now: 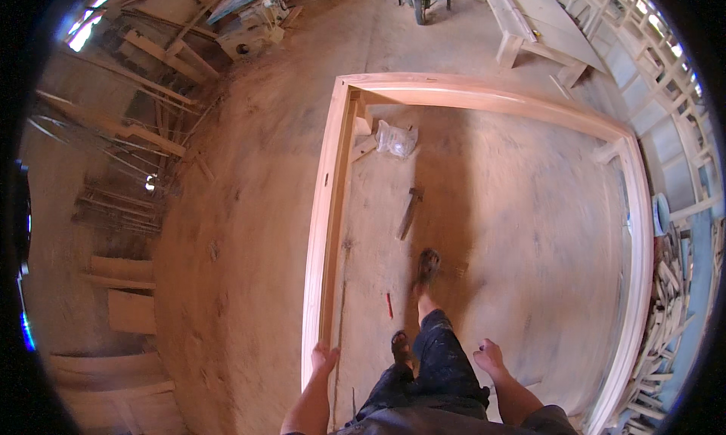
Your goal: The person fits together the mitered corners of a large rectangular wooden frame by hand while it lies on the workshop floor, checking the alignment of each joint.
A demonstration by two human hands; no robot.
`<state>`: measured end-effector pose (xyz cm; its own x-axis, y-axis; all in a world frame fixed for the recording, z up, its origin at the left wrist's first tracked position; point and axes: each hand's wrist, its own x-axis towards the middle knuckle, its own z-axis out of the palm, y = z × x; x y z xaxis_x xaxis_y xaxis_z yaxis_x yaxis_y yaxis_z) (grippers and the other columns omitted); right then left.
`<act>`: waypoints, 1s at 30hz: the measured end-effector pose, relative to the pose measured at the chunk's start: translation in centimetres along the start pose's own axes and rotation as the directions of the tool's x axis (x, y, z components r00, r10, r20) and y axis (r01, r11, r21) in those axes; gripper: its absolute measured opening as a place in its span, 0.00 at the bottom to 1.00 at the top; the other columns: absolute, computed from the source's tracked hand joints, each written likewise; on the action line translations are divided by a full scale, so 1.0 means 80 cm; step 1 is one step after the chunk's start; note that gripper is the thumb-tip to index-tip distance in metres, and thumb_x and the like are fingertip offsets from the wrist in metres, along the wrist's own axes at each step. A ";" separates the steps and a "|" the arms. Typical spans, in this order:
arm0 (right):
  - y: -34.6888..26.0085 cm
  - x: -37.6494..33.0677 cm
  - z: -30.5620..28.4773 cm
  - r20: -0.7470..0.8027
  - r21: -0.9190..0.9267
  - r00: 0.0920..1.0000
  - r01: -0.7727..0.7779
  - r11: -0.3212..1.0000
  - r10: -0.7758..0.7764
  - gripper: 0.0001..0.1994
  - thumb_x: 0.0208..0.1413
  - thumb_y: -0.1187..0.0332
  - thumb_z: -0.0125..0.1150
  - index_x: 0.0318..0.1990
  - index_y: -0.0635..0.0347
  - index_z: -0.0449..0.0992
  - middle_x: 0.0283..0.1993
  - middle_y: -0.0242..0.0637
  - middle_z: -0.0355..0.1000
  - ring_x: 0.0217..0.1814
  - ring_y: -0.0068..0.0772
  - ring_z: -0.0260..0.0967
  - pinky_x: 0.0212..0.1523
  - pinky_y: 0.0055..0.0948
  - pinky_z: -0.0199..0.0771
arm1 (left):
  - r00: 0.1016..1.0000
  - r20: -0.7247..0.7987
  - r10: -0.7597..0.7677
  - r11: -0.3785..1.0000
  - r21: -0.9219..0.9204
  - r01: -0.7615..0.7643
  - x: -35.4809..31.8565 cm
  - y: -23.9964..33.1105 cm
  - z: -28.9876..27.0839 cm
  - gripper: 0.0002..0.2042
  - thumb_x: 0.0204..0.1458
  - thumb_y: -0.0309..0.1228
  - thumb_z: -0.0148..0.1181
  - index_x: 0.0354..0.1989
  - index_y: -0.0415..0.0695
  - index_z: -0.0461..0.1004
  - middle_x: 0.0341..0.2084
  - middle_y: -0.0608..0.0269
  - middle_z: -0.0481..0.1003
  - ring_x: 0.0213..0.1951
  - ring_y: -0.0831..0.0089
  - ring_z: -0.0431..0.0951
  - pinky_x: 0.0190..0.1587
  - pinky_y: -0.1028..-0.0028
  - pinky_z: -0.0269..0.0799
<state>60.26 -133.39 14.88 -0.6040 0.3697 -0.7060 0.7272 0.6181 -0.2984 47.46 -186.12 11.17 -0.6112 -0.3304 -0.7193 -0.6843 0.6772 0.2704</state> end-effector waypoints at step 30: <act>-0.756 0.830 -0.467 -0.246 -0.452 0.712 0.516 0.728 -0.657 0.43 0.45 0.68 0.79 0.70 0.59 0.64 0.72 0.50 0.66 0.75 0.55 0.60 0.77 0.53 0.55 | 0.909 -0.348 0.230 0.972 0.135 -0.194 0.596 0.908 -0.153 0.54 0.41 0.49 0.77 0.76 0.39 0.56 0.69 0.42 0.65 0.71 0.46 0.61 0.73 0.53 0.60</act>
<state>-36.04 -120.31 10.07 -0.9885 0.0278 -0.1488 0.0706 0.9541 -0.2910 -36.25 -160.71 4.35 -0.8514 -0.3730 -0.3688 -0.4922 0.8112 0.3159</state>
